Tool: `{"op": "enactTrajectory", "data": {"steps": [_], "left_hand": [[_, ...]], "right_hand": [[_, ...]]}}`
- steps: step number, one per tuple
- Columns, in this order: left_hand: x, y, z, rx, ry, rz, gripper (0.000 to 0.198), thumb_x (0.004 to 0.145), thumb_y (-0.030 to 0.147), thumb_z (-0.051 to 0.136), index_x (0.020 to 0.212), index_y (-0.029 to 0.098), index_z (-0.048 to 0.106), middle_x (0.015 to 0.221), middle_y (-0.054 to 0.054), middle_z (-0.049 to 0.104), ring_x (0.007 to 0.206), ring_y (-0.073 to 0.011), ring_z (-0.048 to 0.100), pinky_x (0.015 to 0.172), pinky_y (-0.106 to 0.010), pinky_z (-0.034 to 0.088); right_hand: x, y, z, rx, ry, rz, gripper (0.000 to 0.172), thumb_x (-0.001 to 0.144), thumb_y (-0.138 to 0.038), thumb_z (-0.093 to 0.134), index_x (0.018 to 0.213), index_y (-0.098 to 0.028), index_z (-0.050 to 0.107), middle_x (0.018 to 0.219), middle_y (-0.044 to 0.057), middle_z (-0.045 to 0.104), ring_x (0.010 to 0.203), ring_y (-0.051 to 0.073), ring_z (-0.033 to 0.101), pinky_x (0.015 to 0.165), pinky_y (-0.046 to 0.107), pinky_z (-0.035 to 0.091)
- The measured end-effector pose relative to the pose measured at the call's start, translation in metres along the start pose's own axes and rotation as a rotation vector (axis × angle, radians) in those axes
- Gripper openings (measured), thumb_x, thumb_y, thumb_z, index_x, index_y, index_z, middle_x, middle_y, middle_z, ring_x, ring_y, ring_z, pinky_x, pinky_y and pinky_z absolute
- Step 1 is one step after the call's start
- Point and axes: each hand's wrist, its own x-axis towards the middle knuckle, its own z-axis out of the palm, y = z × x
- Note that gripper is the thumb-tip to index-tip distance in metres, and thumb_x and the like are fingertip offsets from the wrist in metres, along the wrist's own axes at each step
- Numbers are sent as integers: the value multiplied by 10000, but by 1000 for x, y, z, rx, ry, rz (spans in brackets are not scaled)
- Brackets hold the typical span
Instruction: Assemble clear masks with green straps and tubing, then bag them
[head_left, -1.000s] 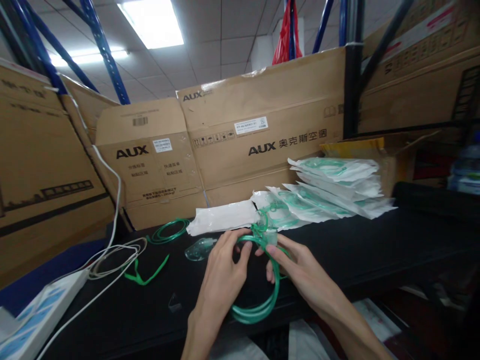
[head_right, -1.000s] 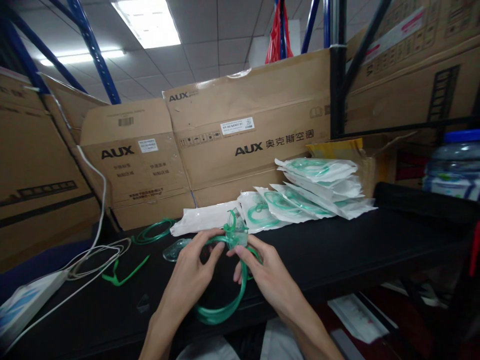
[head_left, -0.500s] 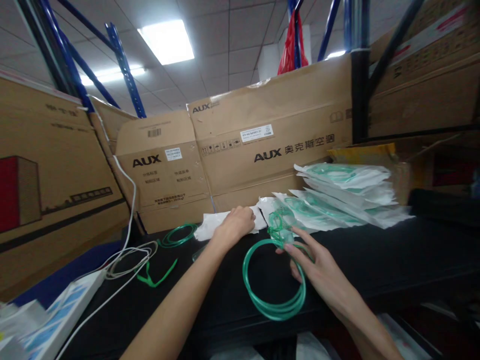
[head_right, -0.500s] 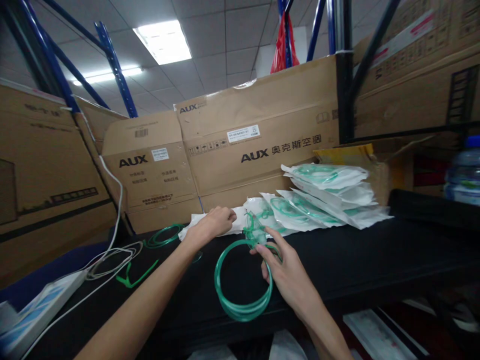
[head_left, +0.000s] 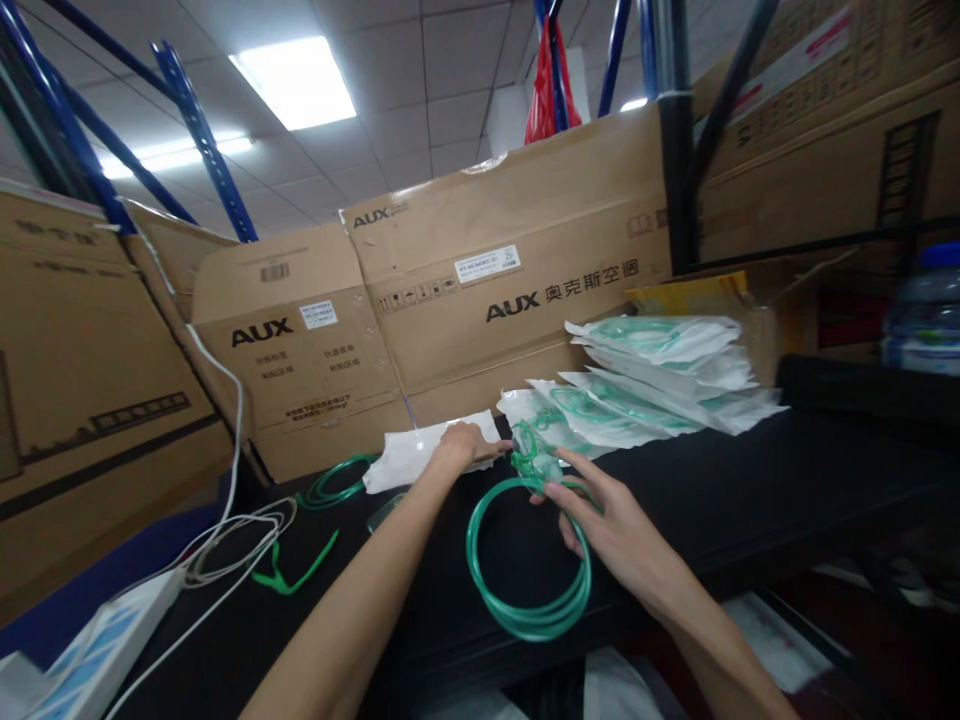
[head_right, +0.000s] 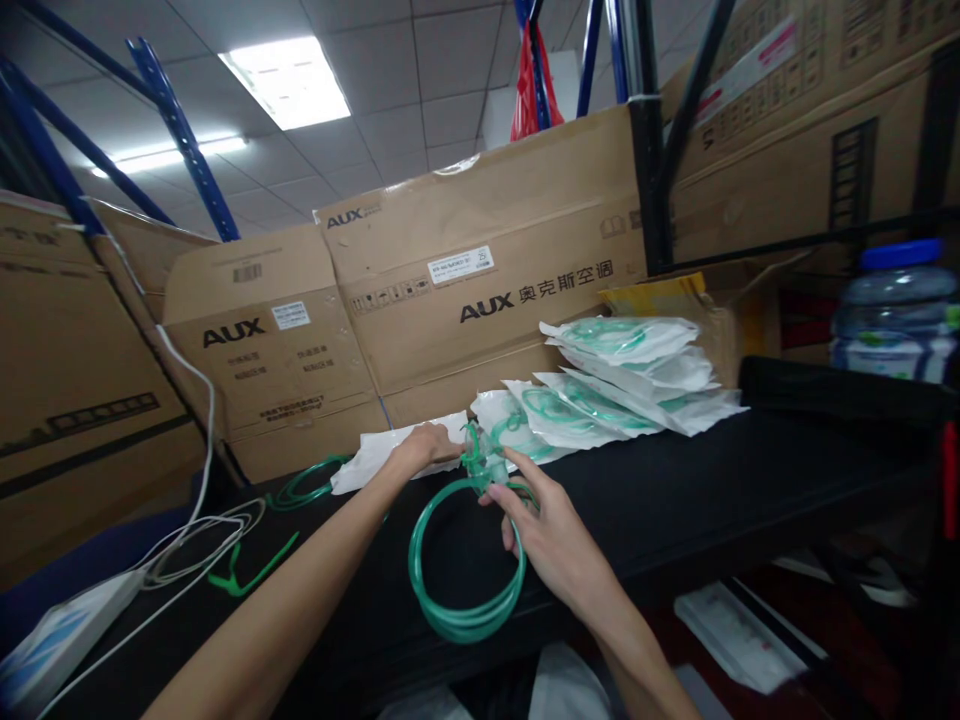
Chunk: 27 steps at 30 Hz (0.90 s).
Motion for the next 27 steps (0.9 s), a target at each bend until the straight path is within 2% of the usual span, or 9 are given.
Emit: {"op": "enactTrajectory", "data": {"steps": [3,7,11,20,23,27], "left_hand": [[6,7,-1,-47,-25,-46,355,979,364,639,1273,167,616,1276,-108,640,1084,-252,660,908,-459,574],[10,9,0,-131,11,-62,361,981,362,635,1286,169,609,1293,-111,631,1101,-257,653,919,-469,569],[11,1,-2,-245,39,-51,358,981,359,636,1281,165,612,1288,-110,633,1093,-255,656,914,-465,572],[10,-13,-5,-561,-40,-47,344,982,350,638,1262,153,617,1237,-105,653,1030,-233,676,867,-433,591],[5,-18,-7,-602,0,-26,347,983,350,637,1267,153,613,1242,-108,651,1034,-234,675,869,-435,590],[-4,-29,-21,-523,112,-33,339,977,356,642,1250,155,628,1241,-98,655,1034,-240,674,867,-431,589]], "right_hand": [[0,2,-1,-14,-13,0,816,834,-584,684,1464,-125,446,862,52,714,484,100,499,463,248,369],[0,5,-1,-34,-8,-3,807,844,-582,675,1465,-119,447,768,19,689,481,110,499,464,252,379],[1,8,-2,-31,-24,-22,767,855,-561,674,1448,-126,455,880,61,718,482,101,507,457,254,395],[1,8,-4,-37,-32,-18,746,869,-539,657,1453,-126,446,931,86,734,489,100,521,461,253,415],[1,7,-3,-32,-28,-9,736,866,-516,660,1455,-131,445,938,85,740,483,98,518,449,250,412],[1,6,-2,-29,-28,-11,718,870,-506,652,1447,-129,452,930,79,741,478,95,520,451,249,420]]}}
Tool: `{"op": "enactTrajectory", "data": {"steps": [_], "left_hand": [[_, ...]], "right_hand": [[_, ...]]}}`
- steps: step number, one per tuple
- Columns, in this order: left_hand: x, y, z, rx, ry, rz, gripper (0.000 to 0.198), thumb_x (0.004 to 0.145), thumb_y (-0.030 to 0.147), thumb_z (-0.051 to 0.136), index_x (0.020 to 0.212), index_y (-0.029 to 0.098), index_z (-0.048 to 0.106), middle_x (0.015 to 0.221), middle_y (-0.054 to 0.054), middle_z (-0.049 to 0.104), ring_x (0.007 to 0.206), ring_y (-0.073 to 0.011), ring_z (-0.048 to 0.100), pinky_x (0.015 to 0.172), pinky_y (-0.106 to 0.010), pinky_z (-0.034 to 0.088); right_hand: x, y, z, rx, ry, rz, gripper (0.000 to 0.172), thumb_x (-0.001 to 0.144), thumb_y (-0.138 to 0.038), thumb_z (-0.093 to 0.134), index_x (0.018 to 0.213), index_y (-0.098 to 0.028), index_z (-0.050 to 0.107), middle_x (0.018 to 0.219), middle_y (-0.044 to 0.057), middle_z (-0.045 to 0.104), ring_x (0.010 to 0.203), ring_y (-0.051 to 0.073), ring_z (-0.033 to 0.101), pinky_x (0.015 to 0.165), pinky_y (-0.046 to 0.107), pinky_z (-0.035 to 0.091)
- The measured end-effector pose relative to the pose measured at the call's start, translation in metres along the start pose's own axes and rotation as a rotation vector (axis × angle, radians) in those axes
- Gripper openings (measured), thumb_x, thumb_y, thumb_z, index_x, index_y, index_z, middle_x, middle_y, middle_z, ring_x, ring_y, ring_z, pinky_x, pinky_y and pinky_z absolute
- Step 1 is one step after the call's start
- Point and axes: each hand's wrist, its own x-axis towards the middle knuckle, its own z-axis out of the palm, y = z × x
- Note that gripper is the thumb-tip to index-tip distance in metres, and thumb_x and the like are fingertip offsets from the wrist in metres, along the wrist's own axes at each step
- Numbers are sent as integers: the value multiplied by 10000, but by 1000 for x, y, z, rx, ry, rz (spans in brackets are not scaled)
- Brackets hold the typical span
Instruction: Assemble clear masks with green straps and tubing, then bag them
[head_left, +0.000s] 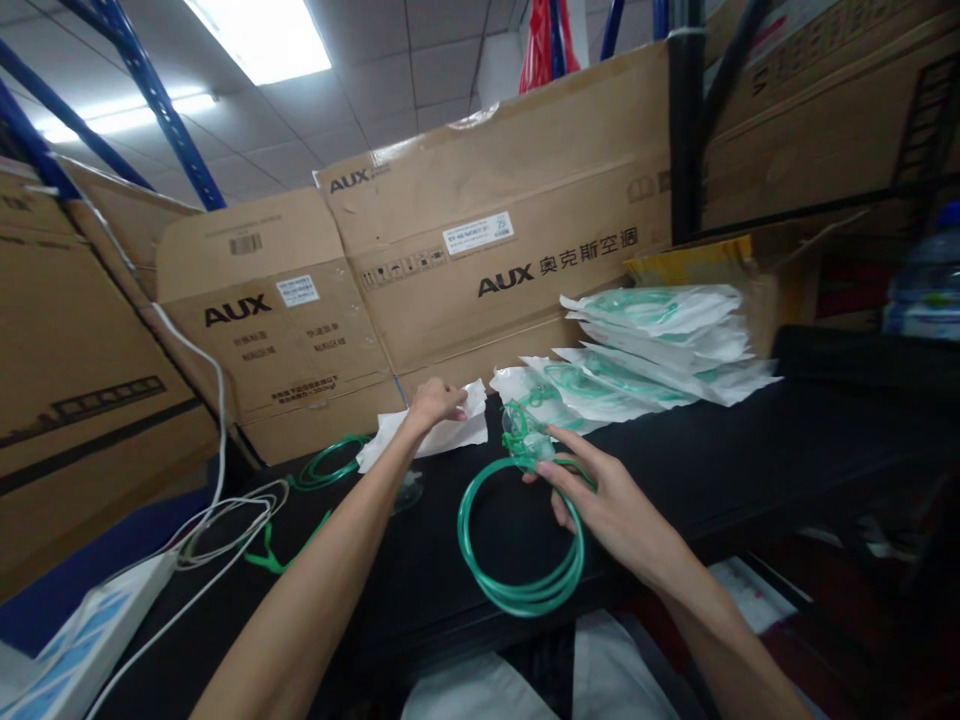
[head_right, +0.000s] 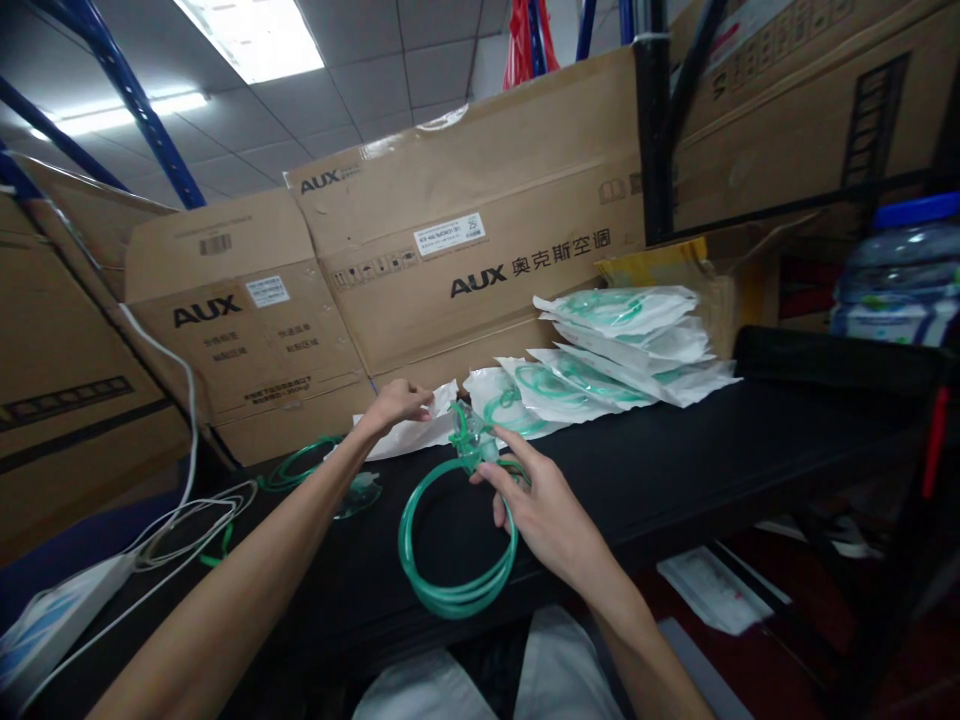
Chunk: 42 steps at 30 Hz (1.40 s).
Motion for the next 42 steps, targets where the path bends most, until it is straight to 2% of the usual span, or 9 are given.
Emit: {"op": "enactTrajectory", "data": {"steps": [4,9,14,18,22,26,30,36,42], "left_hand": [[-14,2,-22,144,151,47,292,975,379,644,1148,145,668,1147,-80,696,994,-220,687,884,-433,575],[-44,16,-49,259,380,168,105,887,233,678,827,155,716,783,-89,757,935,-276,727,908,-398,504],[-90,37,-62,270,556,266,168,878,147,621,1036,169,675,909,-84,792,914,-260,733,836,-342,497],[-140,44,-36,157,495,366,323,894,154,662,1209,223,643,936,-15,794,871,-215,739,789,-290,490],[-174,30,14,5,315,355,218,946,153,596,1103,236,724,976,-26,758,816,-191,708,746,-280,477],[-180,7,50,-64,292,340,196,974,184,558,907,210,741,875,-36,699,783,-198,668,729,-289,448],[-178,0,57,-173,322,291,234,976,146,542,979,236,758,928,-26,736,839,-198,675,757,-286,450],[-175,3,55,-178,419,290,226,985,187,545,1047,233,758,1029,-32,759,915,-201,702,816,-287,497],[-177,11,58,-118,409,306,356,984,133,501,1272,239,681,1090,-45,717,779,-160,729,735,-259,529]], "right_hand": [[-1,-1,1,5,1,4,747,866,-513,655,1458,-115,433,925,80,738,477,93,517,454,248,419],[-1,-2,-1,40,11,11,783,862,-528,678,1472,-117,411,922,77,732,479,92,506,457,249,406],[-11,-9,-6,123,-15,11,703,883,-498,714,1435,-144,462,914,70,725,502,82,478,509,258,415],[-25,-23,-13,301,-36,-23,611,882,-417,763,1393,-189,519,916,50,699,509,63,437,508,241,396],[-32,-29,-16,386,-78,-54,445,909,-379,745,1300,-211,611,780,5,640,493,57,411,489,227,358],[-27,-24,-12,403,-5,-24,451,855,-366,808,1240,-206,636,694,-35,574,514,61,397,482,205,352],[-20,-18,-7,365,116,43,617,748,-386,887,1262,-180,616,791,5,656,503,57,409,437,196,356],[-16,-9,-11,251,351,-18,900,657,-451,920,1420,-186,523,782,0,686,457,93,492,406,237,428],[-10,3,-13,16,433,-114,817,776,-519,811,1449,-171,505,795,17,710,436,125,547,388,258,442]]}}
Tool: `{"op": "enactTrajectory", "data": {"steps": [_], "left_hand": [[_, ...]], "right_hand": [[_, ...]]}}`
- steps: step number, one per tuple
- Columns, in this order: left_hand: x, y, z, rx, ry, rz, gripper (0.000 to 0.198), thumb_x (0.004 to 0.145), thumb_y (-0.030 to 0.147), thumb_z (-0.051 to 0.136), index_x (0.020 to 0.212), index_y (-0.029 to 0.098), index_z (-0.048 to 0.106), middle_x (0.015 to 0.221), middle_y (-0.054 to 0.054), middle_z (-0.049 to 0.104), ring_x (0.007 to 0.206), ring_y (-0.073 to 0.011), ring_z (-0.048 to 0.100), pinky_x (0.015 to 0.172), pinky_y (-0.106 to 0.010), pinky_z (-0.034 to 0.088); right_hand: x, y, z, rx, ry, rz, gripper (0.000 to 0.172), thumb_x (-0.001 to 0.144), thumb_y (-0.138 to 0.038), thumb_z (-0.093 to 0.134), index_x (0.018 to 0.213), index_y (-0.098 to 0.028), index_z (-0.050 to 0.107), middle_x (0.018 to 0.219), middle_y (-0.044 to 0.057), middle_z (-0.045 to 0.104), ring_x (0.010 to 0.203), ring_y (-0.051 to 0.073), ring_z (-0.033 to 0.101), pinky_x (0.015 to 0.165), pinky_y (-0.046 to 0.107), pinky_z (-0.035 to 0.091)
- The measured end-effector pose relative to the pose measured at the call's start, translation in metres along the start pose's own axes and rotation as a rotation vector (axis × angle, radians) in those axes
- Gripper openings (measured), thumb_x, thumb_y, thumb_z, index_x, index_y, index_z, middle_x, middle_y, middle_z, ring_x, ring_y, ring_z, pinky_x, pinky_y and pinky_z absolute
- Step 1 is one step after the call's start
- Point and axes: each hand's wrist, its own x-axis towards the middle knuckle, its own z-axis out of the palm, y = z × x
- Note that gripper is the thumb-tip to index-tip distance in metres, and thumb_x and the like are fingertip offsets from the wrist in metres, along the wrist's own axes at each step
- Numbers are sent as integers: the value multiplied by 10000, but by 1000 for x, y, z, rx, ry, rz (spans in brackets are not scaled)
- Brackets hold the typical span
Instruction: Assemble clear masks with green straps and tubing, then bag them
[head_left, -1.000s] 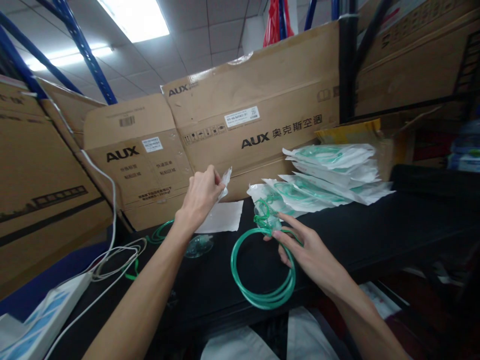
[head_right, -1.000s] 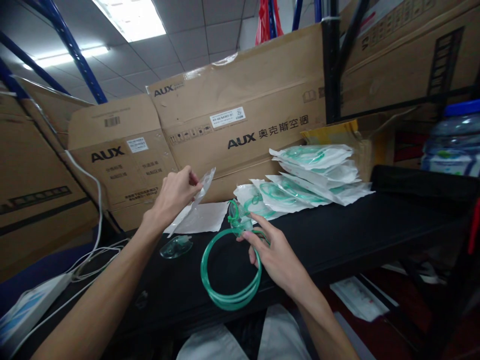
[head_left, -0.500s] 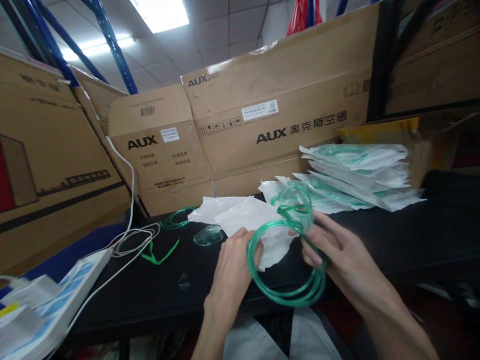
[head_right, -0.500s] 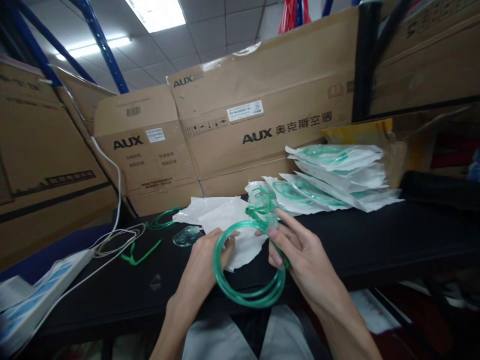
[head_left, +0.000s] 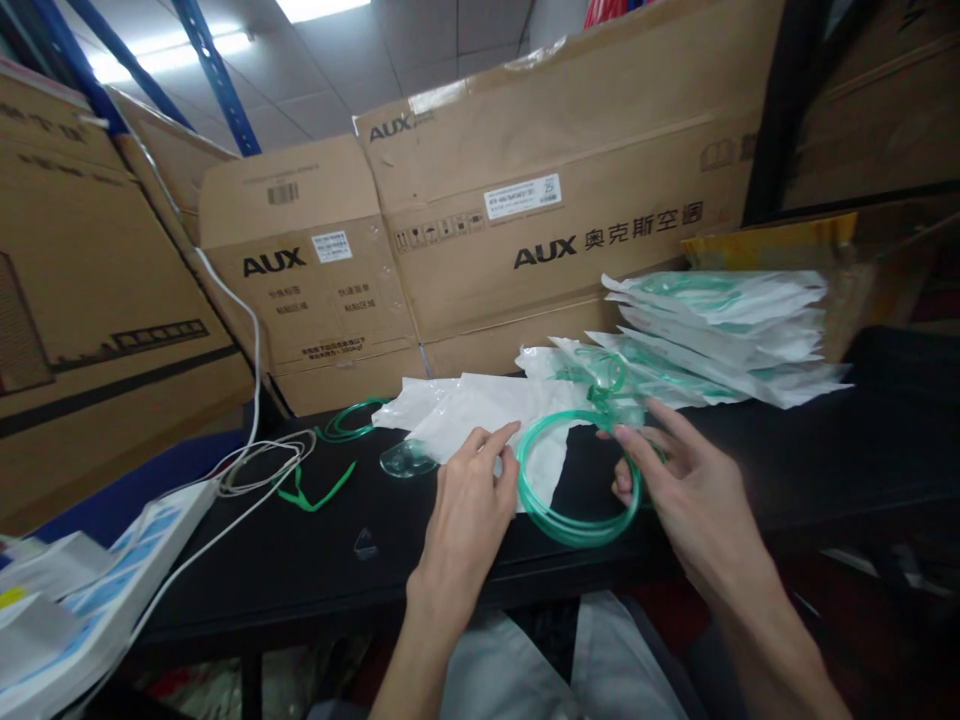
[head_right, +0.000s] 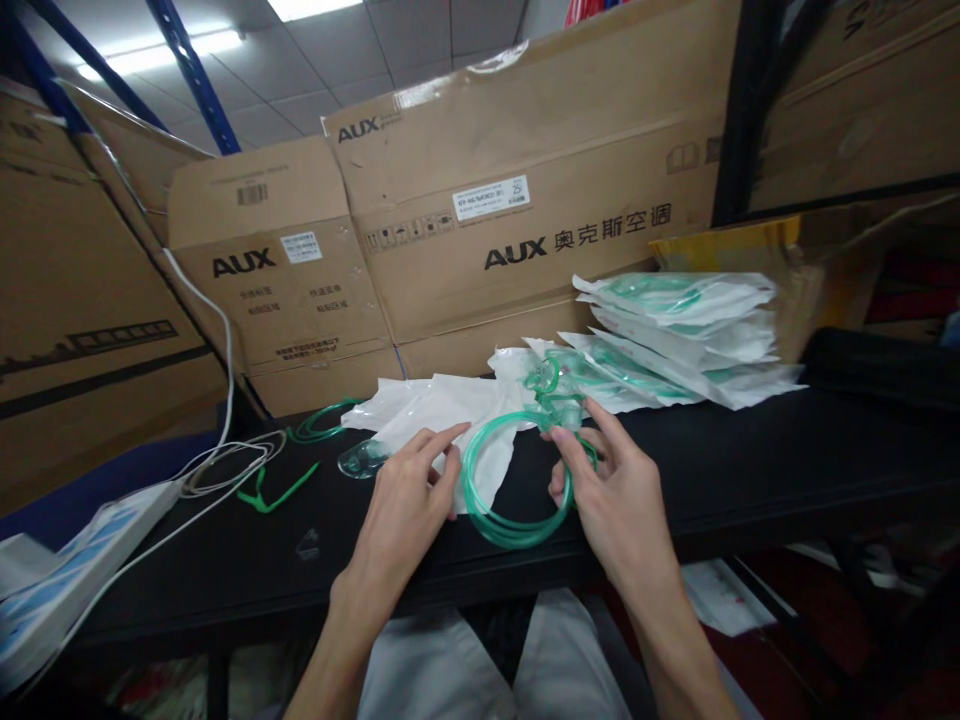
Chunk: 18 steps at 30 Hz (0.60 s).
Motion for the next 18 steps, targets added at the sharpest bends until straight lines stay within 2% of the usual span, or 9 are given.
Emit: {"op": "enactTrajectory", "data": {"steps": [3,7,13,18], "left_hand": [[2,6,0,42,-17,-2,336,982,126,525,1242,238,705,1035,-40,706,756,-156,724,687,-248,516],[6,9,1,137,-9,24,245,1007,182,548,1168,234,725,1007,-36,696,840,-195,723,718,-282,504],[15,9,1,223,-3,1,92,988,255,611,971,214,692,1029,-22,662,700,-161,679,655,-282,466],[19,13,4,195,15,95,58,973,190,603,1011,215,637,1029,-16,668,734,-159,671,686,-274,484]], "right_hand": [[-3,3,1,-148,2,-55,720,848,-514,744,1448,-180,527,735,5,698,449,139,568,409,259,440],[-9,-1,3,-281,-6,-94,648,898,-496,688,1437,-165,551,630,-17,658,454,148,580,447,261,452],[-11,-2,7,-303,-50,-145,609,914,-491,670,1439,-211,540,742,7,696,478,148,614,473,261,484],[-13,-2,8,-410,-3,-187,566,929,-514,645,1406,-232,531,834,40,747,467,150,636,475,253,496]]}}
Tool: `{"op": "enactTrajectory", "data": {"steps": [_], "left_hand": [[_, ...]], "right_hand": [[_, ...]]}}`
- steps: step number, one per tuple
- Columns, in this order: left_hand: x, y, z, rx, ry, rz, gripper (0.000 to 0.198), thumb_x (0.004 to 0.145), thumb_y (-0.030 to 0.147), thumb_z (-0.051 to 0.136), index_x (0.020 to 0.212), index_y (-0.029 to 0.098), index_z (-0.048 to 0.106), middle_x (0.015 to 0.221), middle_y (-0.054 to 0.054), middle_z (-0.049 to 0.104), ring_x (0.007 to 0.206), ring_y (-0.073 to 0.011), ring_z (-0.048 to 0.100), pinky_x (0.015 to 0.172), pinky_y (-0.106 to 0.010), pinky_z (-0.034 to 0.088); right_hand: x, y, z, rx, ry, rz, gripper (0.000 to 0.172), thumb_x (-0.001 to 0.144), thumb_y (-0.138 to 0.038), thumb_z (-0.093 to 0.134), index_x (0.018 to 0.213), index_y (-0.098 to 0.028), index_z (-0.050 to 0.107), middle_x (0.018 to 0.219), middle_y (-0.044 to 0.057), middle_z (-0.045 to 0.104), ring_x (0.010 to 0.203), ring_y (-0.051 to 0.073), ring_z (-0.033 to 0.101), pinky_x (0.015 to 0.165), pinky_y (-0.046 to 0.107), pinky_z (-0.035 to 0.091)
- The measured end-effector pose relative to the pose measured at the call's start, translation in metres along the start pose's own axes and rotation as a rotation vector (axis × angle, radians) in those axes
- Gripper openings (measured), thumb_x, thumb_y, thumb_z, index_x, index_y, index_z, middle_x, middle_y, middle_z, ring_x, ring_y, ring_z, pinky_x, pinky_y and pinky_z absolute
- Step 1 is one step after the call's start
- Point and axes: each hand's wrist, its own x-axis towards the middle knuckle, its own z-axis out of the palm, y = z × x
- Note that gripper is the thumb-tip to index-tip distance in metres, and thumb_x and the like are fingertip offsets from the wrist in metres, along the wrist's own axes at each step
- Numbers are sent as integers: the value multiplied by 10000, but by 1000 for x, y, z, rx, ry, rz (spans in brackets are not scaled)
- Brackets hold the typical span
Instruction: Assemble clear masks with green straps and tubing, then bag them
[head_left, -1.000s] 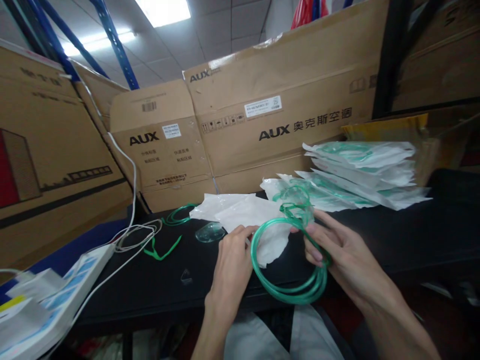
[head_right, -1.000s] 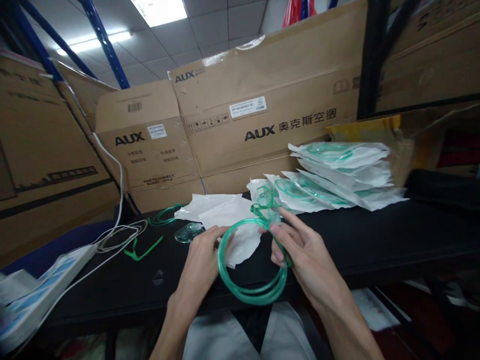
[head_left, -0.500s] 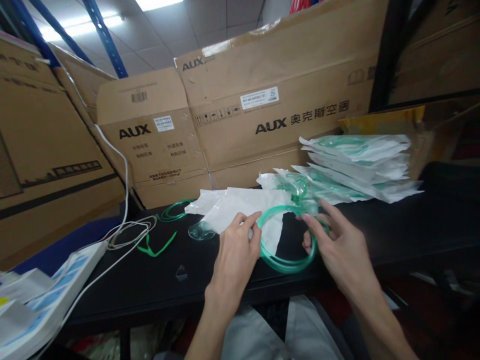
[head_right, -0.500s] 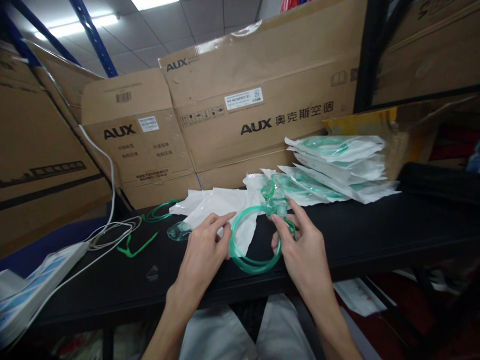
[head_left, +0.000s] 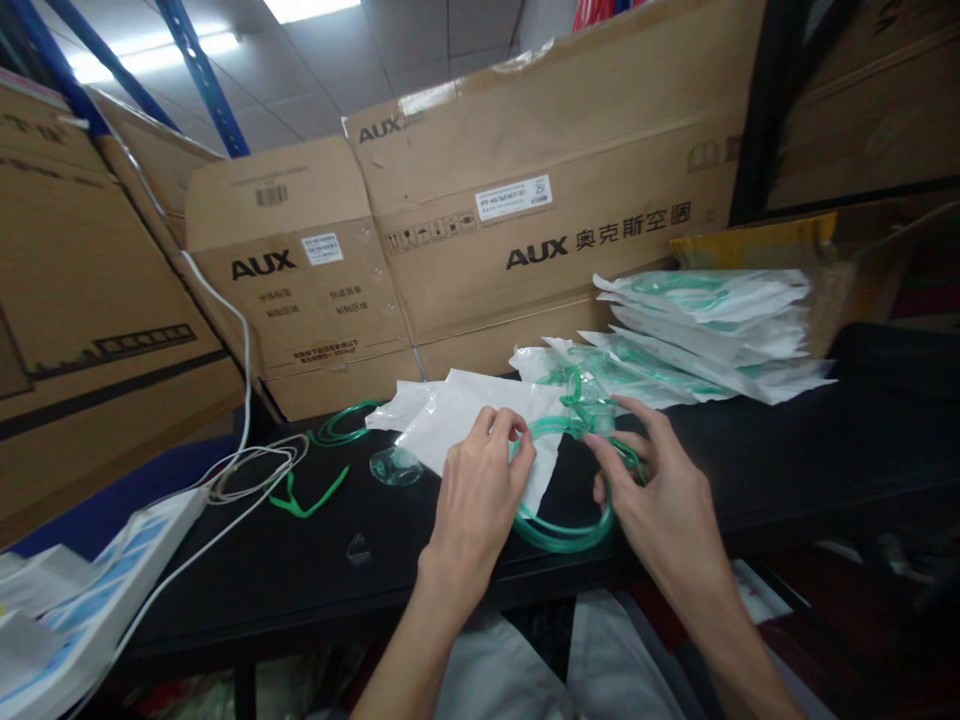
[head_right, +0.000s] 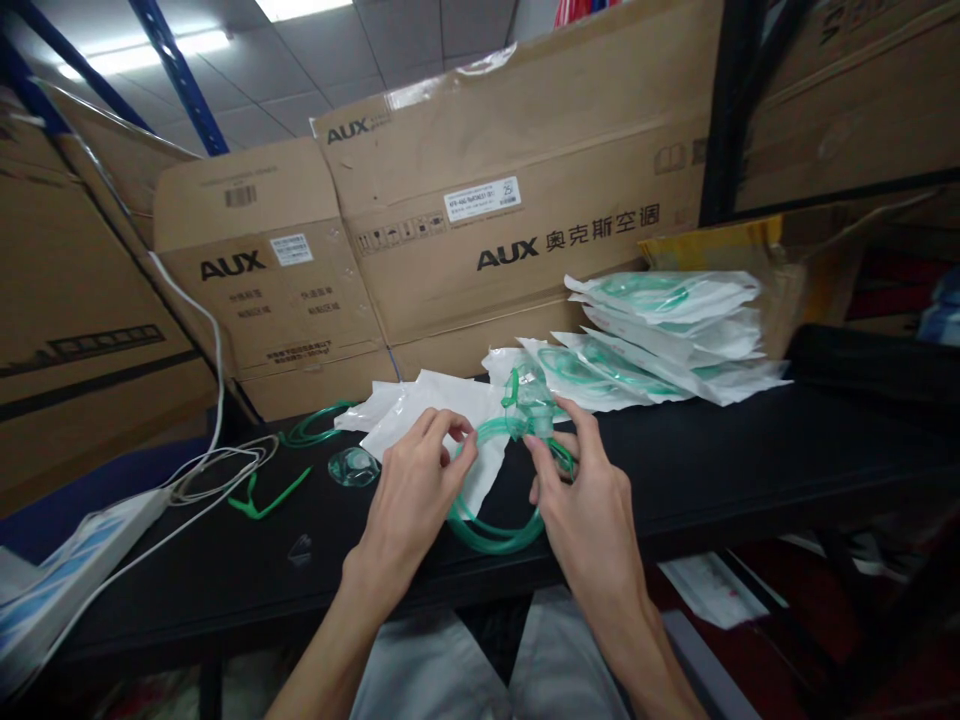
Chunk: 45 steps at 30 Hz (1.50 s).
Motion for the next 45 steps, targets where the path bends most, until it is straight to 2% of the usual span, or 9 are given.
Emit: {"op": "enactTrajectory", "data": {"steps": [5,9,18,24,27,30,35,40,45], "left_hand": [[-3,4,6,-29,-28,79,221,983,168,567,1169,226,672,1041,-31,671,731,-154,681,705,-275,519],[-6,8,11,-47,0,129,208,978,185,587,1131,245,715,1028,-24,677,749,-148,693,697,-254,523],[10,10,6,-66,96,-24,75,976,255,627,920,207,640,927,-15,698,751,-177,673,722,-292,495],[14,5,7,-130,150,5,155,991,176,578,1094,212,687,1005,-35,713,802,-174,699,772,-290,510],[14,5,8,-145,181,4,154,992,187,587,1064,212,721,974,-36,714,821,-180,701,760,-286,509],[13,4,9,-185,242,-23,150,999,197,583,1043,207,726,972,-29,710,811,-167,694,735,-268,501],[13,1,11,-202,292,-40,160,1008,193,569,1047,203,723,1008,-25,696,787,-148,681,711,-250,494],[15,2,11,-206,290,-47,154,1007,189,572,1051,200,720,1003,-21,694,758,-137,671,702,-244,498],[6,5,12,-207,236,114,163,1023,201,557,1111,199,694,1005,-24,685,829,-139,681,754,-235,512]], "right_hand": [[0,-5,0,-113,37,-35,564,926,-550,617,1364,-200,555,816,69,769,461,169,638,515,267,513],[1,-5,1,-154,73,-45,560,928,-539,606,1358,-183,568,790,71,764,463,177,634,531,278,506],[-3,-6,2,42,-15,-58,471,965,-395,602,1411,-251,557,679,-24,659,516,156,587,555,267,487],[-3,-4,1,19,-92,-54,518,949,-413,614,1432,-225,591,661,-6,667,513,162,567,543,275,472],[-3,-2,1,-3,-101,-53,534,930,-417,634,1412,-190,627,623,-8,660,470,145,524,512,268,454],[-2,0,1,-44,-101,-66,525,908,-431,660,1364,-171,674,756,46,761,521,166,596,549,286,496],[-1,2,-2,-88,-133,-129,463,894,-402,681,1287,-162,728,1177,121,778,944,320,747,845,392,576],[2,3,-6,-90,-234,-174,427,898,-368,682,1291,-205,726,1227,97,761,1041,331,737,890,408,576],[4,4,-8,-163,-171,-60,344,842,-439,710,1049,-189,824,1081,119,806,989,356,754,890,429,567]]}}
